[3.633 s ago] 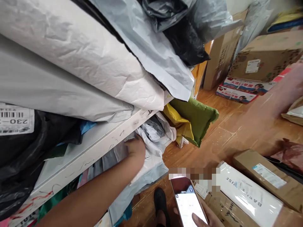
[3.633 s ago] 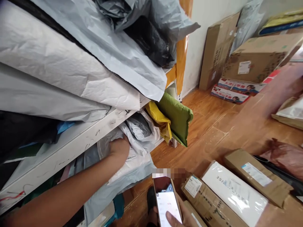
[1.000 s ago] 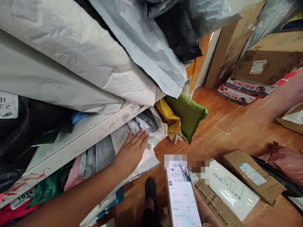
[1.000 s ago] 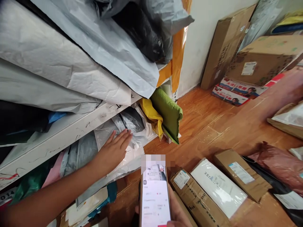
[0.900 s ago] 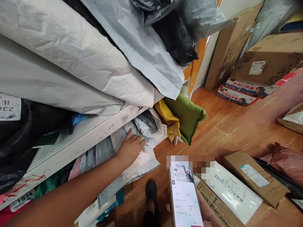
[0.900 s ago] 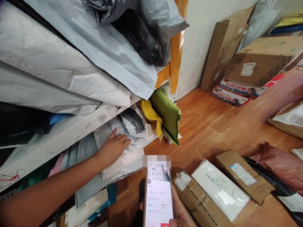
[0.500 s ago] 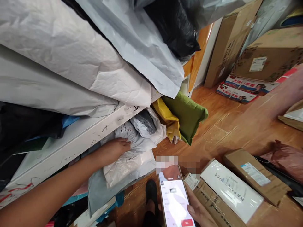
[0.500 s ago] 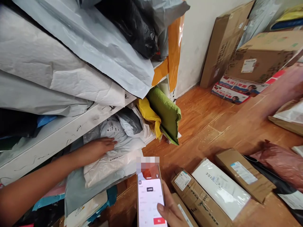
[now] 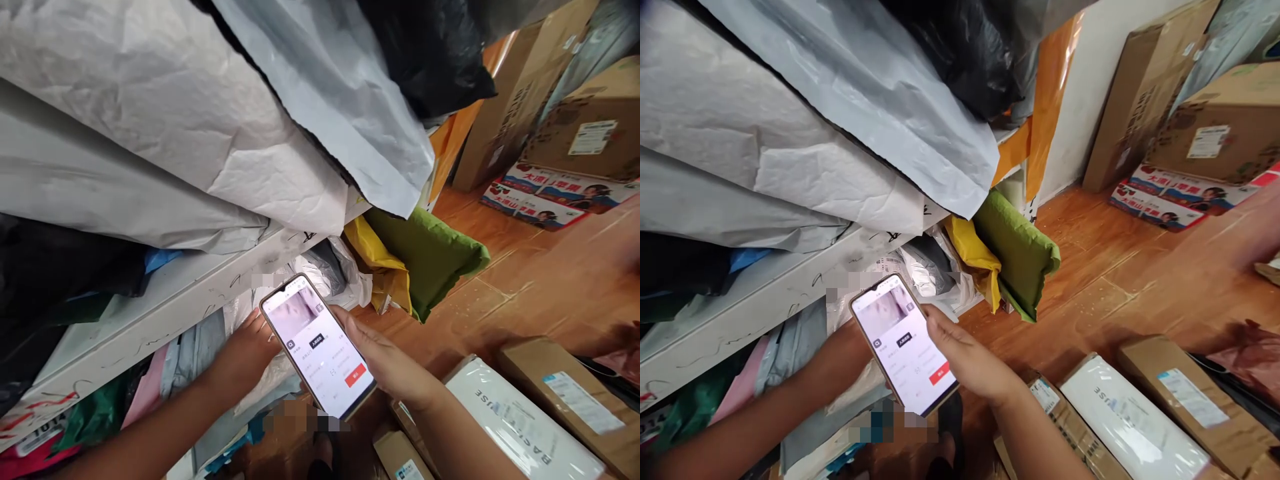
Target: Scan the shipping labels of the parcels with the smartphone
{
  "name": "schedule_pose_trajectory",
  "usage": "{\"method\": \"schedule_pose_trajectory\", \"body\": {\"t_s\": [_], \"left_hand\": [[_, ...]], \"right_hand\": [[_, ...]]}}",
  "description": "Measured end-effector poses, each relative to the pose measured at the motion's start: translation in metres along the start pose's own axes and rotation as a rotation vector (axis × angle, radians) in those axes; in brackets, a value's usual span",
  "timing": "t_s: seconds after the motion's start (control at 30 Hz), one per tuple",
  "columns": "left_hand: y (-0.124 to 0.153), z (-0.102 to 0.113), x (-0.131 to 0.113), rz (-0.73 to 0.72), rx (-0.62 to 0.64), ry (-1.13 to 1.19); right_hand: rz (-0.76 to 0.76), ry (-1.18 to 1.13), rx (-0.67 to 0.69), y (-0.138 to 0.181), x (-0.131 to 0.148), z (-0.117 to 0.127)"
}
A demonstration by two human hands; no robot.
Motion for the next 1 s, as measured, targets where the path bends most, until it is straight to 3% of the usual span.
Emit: {"method": "schedule_pose_trajectory", "body": {"t_s": [0.33, 1.0], "left_hand": [[-0.003, 0.005, -0.004, 0.025, -0.045, 0.055], [0.002, -0.010, 0.002, 0.000, -0.007, 0.011]], "right_hand": [[0.014, 0.049, 0.017, -0.009, 0.015, -0.007], [-0.006, -0.007, -0.005, -0.009, 0.009, -0.004]]}}
Point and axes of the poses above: each hand's wrist, its own y-axis away from the middle knuckle, its own z-axis out of the back of the hand, x = y × z, the point moved 7 cm from there along -y, towards the middle knuckle, and after that the axes turned 11 degrees about y, right-handed, at the moved point
